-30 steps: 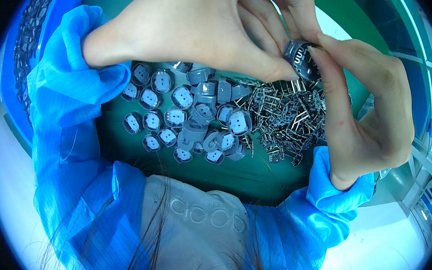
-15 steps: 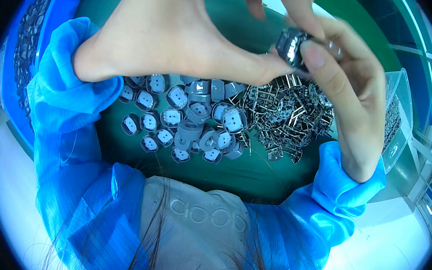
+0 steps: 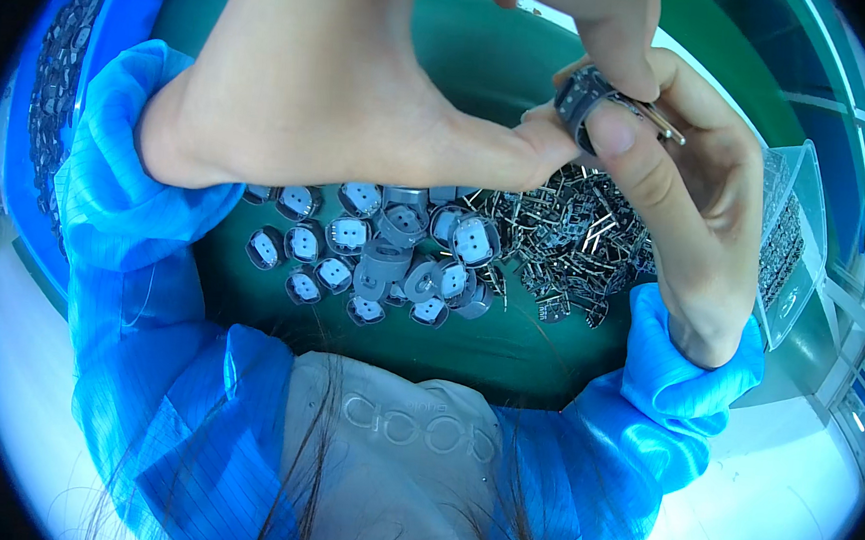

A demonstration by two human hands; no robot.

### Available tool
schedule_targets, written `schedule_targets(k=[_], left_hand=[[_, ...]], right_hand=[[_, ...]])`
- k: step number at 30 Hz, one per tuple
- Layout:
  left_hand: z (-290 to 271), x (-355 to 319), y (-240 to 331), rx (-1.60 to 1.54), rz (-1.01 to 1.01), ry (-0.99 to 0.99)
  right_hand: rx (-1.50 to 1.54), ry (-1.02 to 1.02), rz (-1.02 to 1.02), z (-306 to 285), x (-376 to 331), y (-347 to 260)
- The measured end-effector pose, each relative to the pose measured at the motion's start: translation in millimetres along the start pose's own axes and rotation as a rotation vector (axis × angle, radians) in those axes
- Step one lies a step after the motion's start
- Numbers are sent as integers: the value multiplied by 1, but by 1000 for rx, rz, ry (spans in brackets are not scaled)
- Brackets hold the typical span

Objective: Manually inserting metal pins into small grey plastic housings on an assembly line.

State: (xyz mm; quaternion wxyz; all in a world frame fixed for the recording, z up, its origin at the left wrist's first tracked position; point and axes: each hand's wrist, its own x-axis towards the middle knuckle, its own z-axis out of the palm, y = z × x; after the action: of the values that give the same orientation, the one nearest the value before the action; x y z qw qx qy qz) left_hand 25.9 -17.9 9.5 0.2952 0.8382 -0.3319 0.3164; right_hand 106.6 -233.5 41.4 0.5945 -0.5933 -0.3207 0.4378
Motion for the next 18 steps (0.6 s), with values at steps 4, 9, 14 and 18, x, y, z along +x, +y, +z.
schedule_targets(k=[4, 9, 14, 18], left_hand=[[-4, 11, 5, -2, 25, -30], [1, 4, 2, -9, -14, -27], [22, -15, -21, 57, 128, 90], [24, -13, -21, 57, 120, 158]], right_hand=[[-28, -15, -16, -6, 1, 7], [28, 37, 56, -2, -4, 9], [20, 35, 36, -5, 2, 13], [-21, 43, -57, -8, 7, 14]])
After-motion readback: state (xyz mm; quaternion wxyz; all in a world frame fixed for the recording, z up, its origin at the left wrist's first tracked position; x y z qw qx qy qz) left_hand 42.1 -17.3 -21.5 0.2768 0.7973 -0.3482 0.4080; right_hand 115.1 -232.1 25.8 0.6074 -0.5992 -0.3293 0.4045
